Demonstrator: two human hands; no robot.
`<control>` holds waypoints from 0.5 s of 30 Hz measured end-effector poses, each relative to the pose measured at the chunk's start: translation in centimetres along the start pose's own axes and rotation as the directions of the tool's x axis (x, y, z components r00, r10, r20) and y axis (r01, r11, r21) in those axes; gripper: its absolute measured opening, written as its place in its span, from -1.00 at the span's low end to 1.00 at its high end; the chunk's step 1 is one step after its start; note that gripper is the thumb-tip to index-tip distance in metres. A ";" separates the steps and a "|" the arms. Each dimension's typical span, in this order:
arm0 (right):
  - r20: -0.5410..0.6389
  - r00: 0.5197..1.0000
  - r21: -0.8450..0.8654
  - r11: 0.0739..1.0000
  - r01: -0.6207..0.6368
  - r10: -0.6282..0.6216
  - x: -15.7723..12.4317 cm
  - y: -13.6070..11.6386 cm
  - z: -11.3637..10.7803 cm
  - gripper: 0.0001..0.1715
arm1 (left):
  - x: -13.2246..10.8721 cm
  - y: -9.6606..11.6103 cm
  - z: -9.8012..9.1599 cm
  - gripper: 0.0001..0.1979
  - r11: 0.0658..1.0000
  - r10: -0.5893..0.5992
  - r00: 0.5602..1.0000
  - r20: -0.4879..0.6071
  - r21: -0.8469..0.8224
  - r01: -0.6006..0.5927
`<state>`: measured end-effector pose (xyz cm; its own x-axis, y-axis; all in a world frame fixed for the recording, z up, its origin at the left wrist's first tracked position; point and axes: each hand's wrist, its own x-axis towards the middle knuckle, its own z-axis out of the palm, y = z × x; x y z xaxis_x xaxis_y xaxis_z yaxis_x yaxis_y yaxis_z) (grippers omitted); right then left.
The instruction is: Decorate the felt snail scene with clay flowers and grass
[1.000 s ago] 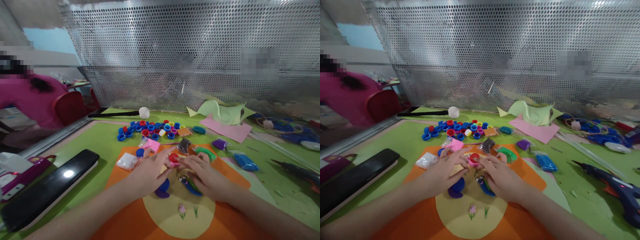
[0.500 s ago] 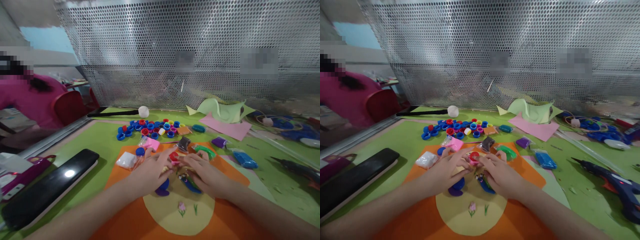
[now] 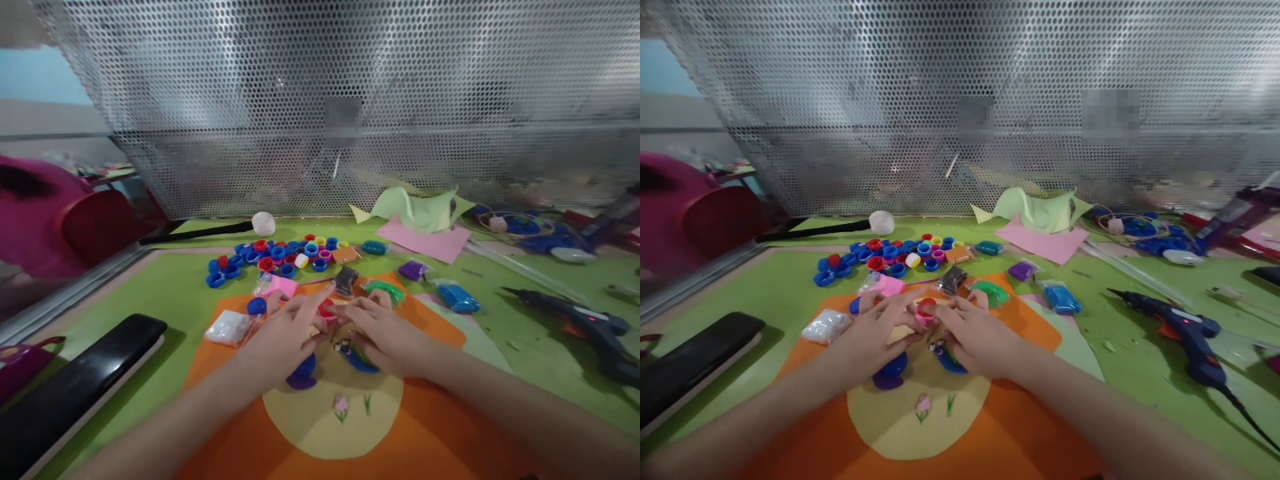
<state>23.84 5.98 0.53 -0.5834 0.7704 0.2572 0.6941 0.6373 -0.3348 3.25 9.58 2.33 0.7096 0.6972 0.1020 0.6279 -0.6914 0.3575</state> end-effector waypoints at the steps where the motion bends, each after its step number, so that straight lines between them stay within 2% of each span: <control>1: 0.006 1.000 -0.001 1.000 0.006 -0.006 0.0 0.0 -0.1 -0.59 | 0.0 -0.1 0.1 -0.40 1.000 0.010 1.000 -0.004 0.004 -0.010; 9: 0.034 0.999 -0.008 1.000 -0.009 0.009 0.2 -0.1 -0.2 -0.79 | 0.2 -0.5 0.9 -0.39 0.987 0.101 0.995 -0.024 0.124 -0.098; 11: 0.031 0.999 -0.007 1.000 -0.010 0.010 0.3 -0.1 -0.2 -0.79 | 0.3 -0.5 1.0 -0.42 0.982 0.126 0.992 -0.027 0.145 -0.121; 15: 0.023 1.000 0.000 1.000 -0.014 0.014 0.2 -0.2 -0.4 -0.66 | 0.4 -0.4 0.6 -0.47 0.990 0.087 0.996 -0.027 0.113 -0.084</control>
<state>23.75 6.05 1.03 -0.5833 0.7785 0.2318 0.7020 0.6267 -0.3382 3.44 10.03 1.70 0.7530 0.6389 0.1574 0.5982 -0.7644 0.2407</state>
